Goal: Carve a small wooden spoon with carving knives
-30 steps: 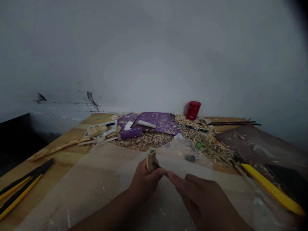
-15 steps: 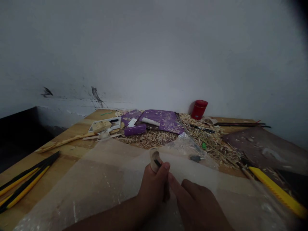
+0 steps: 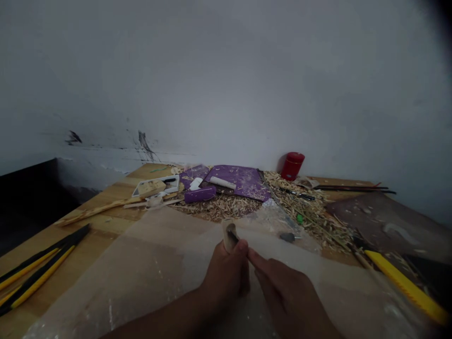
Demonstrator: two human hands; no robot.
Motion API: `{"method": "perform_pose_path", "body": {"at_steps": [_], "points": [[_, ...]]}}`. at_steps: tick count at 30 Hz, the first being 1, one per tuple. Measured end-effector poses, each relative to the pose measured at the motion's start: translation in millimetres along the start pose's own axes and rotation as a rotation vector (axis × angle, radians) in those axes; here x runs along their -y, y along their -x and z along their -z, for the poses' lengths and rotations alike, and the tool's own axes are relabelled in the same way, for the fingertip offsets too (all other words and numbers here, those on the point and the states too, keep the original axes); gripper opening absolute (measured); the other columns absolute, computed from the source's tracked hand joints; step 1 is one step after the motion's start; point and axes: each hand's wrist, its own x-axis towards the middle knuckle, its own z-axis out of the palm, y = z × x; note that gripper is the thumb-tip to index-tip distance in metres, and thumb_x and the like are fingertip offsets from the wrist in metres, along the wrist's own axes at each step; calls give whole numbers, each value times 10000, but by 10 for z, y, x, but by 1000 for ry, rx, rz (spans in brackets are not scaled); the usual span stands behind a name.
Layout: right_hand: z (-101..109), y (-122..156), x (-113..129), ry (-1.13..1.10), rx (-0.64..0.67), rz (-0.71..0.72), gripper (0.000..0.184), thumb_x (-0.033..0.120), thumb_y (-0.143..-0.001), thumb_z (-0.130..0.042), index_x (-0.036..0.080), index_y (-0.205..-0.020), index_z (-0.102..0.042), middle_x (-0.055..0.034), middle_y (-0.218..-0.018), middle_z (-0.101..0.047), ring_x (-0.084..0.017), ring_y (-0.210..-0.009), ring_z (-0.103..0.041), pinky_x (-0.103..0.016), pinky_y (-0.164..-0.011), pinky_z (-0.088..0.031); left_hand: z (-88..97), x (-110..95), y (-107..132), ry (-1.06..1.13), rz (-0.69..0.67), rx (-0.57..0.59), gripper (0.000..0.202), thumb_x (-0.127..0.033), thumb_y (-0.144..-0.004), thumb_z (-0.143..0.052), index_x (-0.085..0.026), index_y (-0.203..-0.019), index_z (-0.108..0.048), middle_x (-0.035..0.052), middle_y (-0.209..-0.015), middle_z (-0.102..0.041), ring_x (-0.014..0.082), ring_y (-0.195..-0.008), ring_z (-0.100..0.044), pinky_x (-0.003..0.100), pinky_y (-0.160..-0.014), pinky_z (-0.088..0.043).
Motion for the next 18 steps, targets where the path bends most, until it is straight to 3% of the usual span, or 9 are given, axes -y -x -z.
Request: {"method": "perform_pose_path", "body": {"at_steps": [3,8,18], "points": [[135,-17,-8,-142,-12,-83,341,153,-893,-410,253,-1213,-471,-28,-953,-665,-145,-852,-629,-243,-711,-495,40,-18,-21,-59,-81,80,440,-571,-595,-642,-191,-593,-419,-95,-297,-369,49,-231,-289,167,-245,-236],[307,15,4,38,128,-21,357,157,-889,-370,197,-1226,-481,-11,-663,-591,-151,-553,-577,-248,-484,-433,110,-71,-43,-148,-165,57,399,-522,-629,-646,-190,-637,-425,-103,-330,-385,50,-256,-309,165,-267,-254],[298,64,78,430,193,163,465,117,-789,-396,123,-1254,-389,1,-619,-573,-164,-441,-548,-261,-391,-361,171,-45,-22,-333,-275,-33,327,-478,-686,-596,-192,-675,-440,-87,-421,-407,70,-338,-354,198,-355,-302]]}}
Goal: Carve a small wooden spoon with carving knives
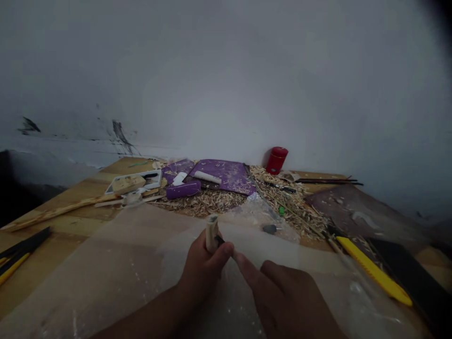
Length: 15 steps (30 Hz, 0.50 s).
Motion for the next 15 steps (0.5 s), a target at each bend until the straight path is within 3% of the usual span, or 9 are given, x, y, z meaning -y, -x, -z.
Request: {"method": "perform_pose_path", "body": {"at_steps": [6,15], "points": [[-57,-14,151,154,45,-59,538,145,-668,-443,104,-1202,-403,-10,-623,-591,-189,-437,-554,-292,-397,-341,-37,-38,42,-169,0,-120,268,-430,-711,-564,-182,-656,-478,-42,-497,-465,105,-439,-399,220,-422,-335],[-181,-17,165,125,-59,-27,432,106,-777,-393,54,-1206,-400,-48,-632,-591,-181,-477,-531,-282,-417,-349,-103,-72,51,-185,95,-181,292,-450,-734,-527,-191,-631,-439,-48,-486,-425,106,-452,-368,220,-429,-323]]}}
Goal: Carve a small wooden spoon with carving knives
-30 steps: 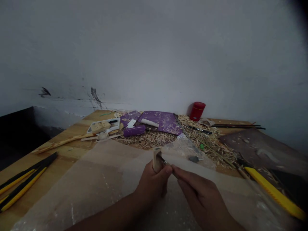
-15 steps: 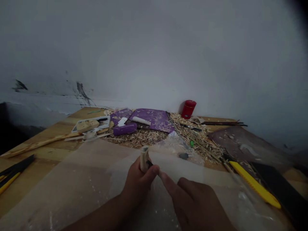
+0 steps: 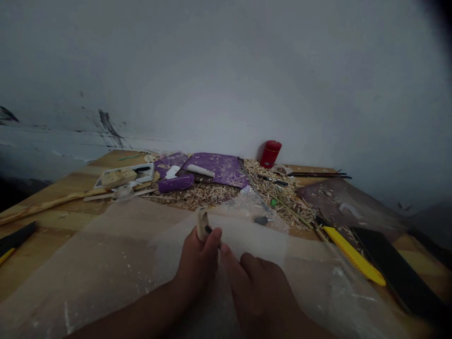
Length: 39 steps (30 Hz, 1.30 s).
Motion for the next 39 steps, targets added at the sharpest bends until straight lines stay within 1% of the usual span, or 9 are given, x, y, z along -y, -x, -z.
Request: {"method": "perform_pose_path", "body": {"at_steps": [3,9,14,22,29,31,33,37,39], "points": [[-15,-10,21,-11,-20,-8,417,119,-790,-396,58,-1201,-422,-53,-644,-595,-184,-485,-536,-282,-424,-354,-7,-33,8,12,10,-7,286,-439,-736,-525,-191,-624,-435,-47,-492,-428,101,-458,-371,212,-426,-324],[-64,-13,39,-23,-63,-3,382,142,-826,-383,64,-1193,-457,-55,-651,-589,-184,-497,-545,-286,-429,-377,-27,-99,65,135,18,3,311,-442,-724,-546,-190,-598,-414,-65,-460,-409,75,-420,-368,186,-408,-325],[-92,-16,23,-54,-111,-11,381,152,-840,-372,80,-1205,-454,-39,-638,-579,-173,-497,-547,-280,-442,-374,-28,-110,107,221,89,91,374,-521,-739,-510,-202,-586,-388,-74,-388,-386,69,-333,-338,181,-337,-272],[-135,-43,47,-32,-116,27,412,118,-810,-376,56,-1209,-457,-66,-639,-585,-200,-475,-541,-293,-412,-399,-19,-136,102,270,126,66,385,-505,-774,-484,-203,-556,-391,-63,-390,-379,67,-330,-346,182,-347,-272],[-114,-118,16,-113,-122,-60,398,100,-836,-342,72,-1219,-449,-76,-656,-592,-210,-514,-540,-299,-437,-413,-59,-128,118,336,199,148,430,-587,-719,-497,-196,-561,-417,-59,-370,-389,70,-316,-333,196,-330,-243],[-74,-125,-22,-163,-119,-83,373,102,-856,-318,75,-1198,-464,-62,-643,-586,-199,-509,-542,-294,-439,-422,-75,-91,99,403,237,207,445,-603,-714,-490,-201,-550,-393,-69,-343,-367,66,-289,-307,191,-308,-225],[-22,-110,-72,-289,-105,-118,358,110,-873,-322,98,-1201,-464,-46,-663,-589,-176,-538,-557,-275,-474,-437,-74,-52,68,480,249,262,427,-587,-695,-530,-205,-563,-393,-84,-329,-348,60,-268,-277,183,-288,-221],[102,-47,-176,-607,-47,-241,363,137,-877,-390,196,-1227,-463,-28,-782,-618,-150,-667,-585,-261,-596,-444,-22,-7,8,596,213,333,414,-533,-610,-653,-203,-589,-405,-108,-333,-321,43,-268,-237,168,-275,-234],[158,-27,-214,-655,-11,-264,369,143,-869,-423,229,-1224,-472,-13,-785,-616,-142,-672,-579,-252,-600,-428,9,5,-13,619,198,374,430,-531,-588,-672,-200,-577,-398,-104,-334,-323,38,-273,-231,163,-274,-227]]}}
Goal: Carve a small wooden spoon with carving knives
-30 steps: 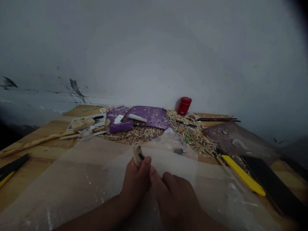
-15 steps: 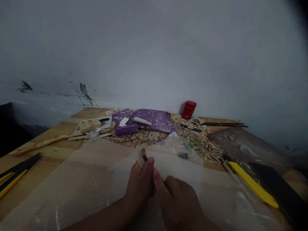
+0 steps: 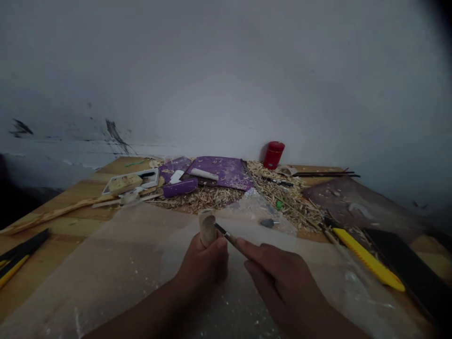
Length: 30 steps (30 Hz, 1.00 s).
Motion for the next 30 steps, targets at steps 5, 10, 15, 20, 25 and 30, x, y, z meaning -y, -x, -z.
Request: {"method": "perform_pose_path", "body": {"at_steps": [5,10,15,20,25,30], "points": [[110,-9,9,90,78,45,356,162,-871,-415,225,-1212,-496,4,-663,-567,-136,-554,-527,-241,-507,-364,75,-5,-21,-38,-10,65,430,-528,-556,-698,-191,-620,-440,-92,-345,-369,41,-283,-256,162,-290,-227],[189,6,33,212,108,109,362,139,-864,-372,196,-1196,-502,9,-613,-558,-132,-484,-506,-235,-447,-335,133,-9,-26,-273,-93,45,396,-486,-564,-710,-191,-666,-465,-81,-380,-424,64,-302,-347,182,-325,-268],[142,53,57,370,25,196,361,135,-848,-338,146,-1175,-490,9,-579,-556,-148,-453,-522,-256,-426,-359,120,-21,11,-480,-176,-96,309,-411,-611,-690,-197,-700,-485,-85,-393,-426,67,-322,-353,194,-357,-288],[-24,54,50,380,-35,225,356,103,-843,-307,93,-1162,-464,-17,-587,-559,-158,-448,-523,-266,-409,-343,34,-2,33,-453,-140,-174,298,-458,-677,-613,-199,-690,-465,-86,-376,-415,65,-293,-330,192,-325,-258],[-152,26,30,397,-63,236,338,92,-856,-292,69,-1157,-446,-37,-597,-565,-170,-466,-525,-277,-422,-342,-44,37,52,-344,-78,-178,371,-532,-707,-557,-207,-629,-395,-93,-358,-381,58,-277,-301,176,-288,-238],[-258,9,30,403,-145,287,320,97,-873,-306,45,-1155,-446,-45,-601,-559,-176,-465,-513,-281,-413,-352,-57,31,72,-274,-55,-174,367,-528,-752,-510,-208,-628,-380,-88,-357,-386,62,-281,-308,170,-288,-242]]}}
